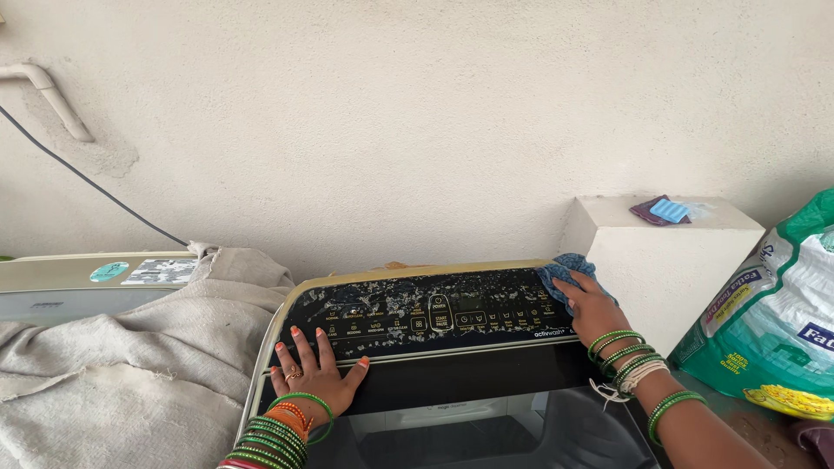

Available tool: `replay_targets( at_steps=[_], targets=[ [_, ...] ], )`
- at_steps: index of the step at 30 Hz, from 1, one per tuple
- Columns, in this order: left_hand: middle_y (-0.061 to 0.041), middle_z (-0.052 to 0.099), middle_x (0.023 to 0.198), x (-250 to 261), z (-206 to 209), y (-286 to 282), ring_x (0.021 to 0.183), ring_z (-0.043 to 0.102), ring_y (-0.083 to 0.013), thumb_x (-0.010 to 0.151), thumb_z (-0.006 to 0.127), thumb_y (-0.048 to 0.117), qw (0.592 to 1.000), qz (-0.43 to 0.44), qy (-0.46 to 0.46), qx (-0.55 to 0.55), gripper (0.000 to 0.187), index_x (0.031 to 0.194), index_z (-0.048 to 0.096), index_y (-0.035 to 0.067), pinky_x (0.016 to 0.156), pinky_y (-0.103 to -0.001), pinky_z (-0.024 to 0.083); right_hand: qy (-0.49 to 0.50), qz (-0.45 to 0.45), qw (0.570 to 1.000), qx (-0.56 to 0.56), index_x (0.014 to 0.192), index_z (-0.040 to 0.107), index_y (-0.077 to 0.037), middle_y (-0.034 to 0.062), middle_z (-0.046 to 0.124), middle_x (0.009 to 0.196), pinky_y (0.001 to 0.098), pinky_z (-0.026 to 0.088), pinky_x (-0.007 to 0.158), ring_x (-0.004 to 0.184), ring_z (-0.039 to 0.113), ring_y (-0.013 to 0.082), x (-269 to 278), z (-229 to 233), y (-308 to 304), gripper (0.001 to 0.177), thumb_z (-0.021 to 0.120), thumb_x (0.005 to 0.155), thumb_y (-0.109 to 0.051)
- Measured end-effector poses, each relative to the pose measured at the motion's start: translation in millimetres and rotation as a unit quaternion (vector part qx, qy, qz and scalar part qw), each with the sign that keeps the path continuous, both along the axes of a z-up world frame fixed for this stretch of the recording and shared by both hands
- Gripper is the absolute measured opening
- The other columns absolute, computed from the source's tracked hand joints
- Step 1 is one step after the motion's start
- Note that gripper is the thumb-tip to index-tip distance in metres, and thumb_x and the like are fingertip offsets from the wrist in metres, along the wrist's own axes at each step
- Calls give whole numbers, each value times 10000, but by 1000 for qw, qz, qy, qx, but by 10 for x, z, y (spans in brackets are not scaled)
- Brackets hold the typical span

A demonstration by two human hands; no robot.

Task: The person wipes the top lid, the glass window, the control panel, and the floral-patterned side cover of a washing machine with a cloth.

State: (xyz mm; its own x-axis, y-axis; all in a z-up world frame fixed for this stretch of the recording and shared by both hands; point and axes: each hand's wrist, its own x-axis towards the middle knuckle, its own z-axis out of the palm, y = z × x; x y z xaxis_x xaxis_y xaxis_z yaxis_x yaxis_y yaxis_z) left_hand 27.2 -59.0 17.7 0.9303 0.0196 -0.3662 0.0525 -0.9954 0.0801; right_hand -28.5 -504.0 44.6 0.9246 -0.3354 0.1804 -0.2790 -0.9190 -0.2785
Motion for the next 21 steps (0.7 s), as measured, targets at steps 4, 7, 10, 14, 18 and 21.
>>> replay_targets(
  at_steps=[4, 7, 10, 14, 18, 21],
  targets=[
    [-183, -296, 1685, 13, 23, 19, 1535, -261, -433, 864, 235, 913, 1000, 7, 24, -16, 1107, 1649, -135, 225, 1234, -589, -27, -51, 63, 997, 8, 1457, 513, -245, 63, 277, 1633, 628, 164, 1220, 1521, 87, 479, 506, -107, 583, 540, 521, 953, -48],
    [-188, -289, 1689, 28, 7, 13, 1540, -263, -429, 878, 226, 897, 1000, 3, 21, -8, 1077, 1651, -119, 230, 1232, -599, -42, -60, 124, 990, 24, 1458, 518, -240, 69, 273, 1626, 626, 124, 1228, 1524, 57, 473, 765, -72, 1497, 538, 530, 962, -33],
    [-171, -297, 1692, 35, -28, 19, 1543, -270, -415, 882, 256, 879, 1000, 13, 16, -19, 1063, 1650, -110, 242, 1236, -596, -46, -23, 213, 976, 27, 1453, 516, -212, 54, 276, 1623, 576, 76, 1252, 1543, 16, 419, 802, -29, 2462, 652, 581, 862, 57],
    [-177, -309, 1682, 61, -72, 43, 1532, -278, -421, 914, 323, 825, 1000, -2, -1, -11, 1054, 1648, -118, 210, 1222, -594, -44, -14, 375, 927, 16, 1412, 581, -203, 58, 301, 1637, 565, 97, 1258, 1562, 58, 392, 690, 30, 3224, 680, 575, 816, 125],
    [-174, -323, 1684, 21, -25, 57, 1540, -283, -400, 906, 380, 842, 1000, -6, 13, -14, 1110, 1650, -128, 193, 1227, -588, -41, -23, 424, 905, -14, 1421, 564, -195, 73, 326, 1616, 513, 200, 1246, 1546, 162, 382, 533, 149, 3114, 668, 598, 818, 91],
    [-154, -329, 1686, -4, 19, 52, 1549, -293, -384, 909, 387, 817, 999, 3, 13, -33, 1074, 1647, -121, 225, 1237, -590, -49, 6, 408, 913, -9, 1430, 551, -263, 39, 358, 1595, 459, 319, 1196, 1502, 302, 331, 306, 202, 2825, 586, 583, 909, 4]
  ],
)
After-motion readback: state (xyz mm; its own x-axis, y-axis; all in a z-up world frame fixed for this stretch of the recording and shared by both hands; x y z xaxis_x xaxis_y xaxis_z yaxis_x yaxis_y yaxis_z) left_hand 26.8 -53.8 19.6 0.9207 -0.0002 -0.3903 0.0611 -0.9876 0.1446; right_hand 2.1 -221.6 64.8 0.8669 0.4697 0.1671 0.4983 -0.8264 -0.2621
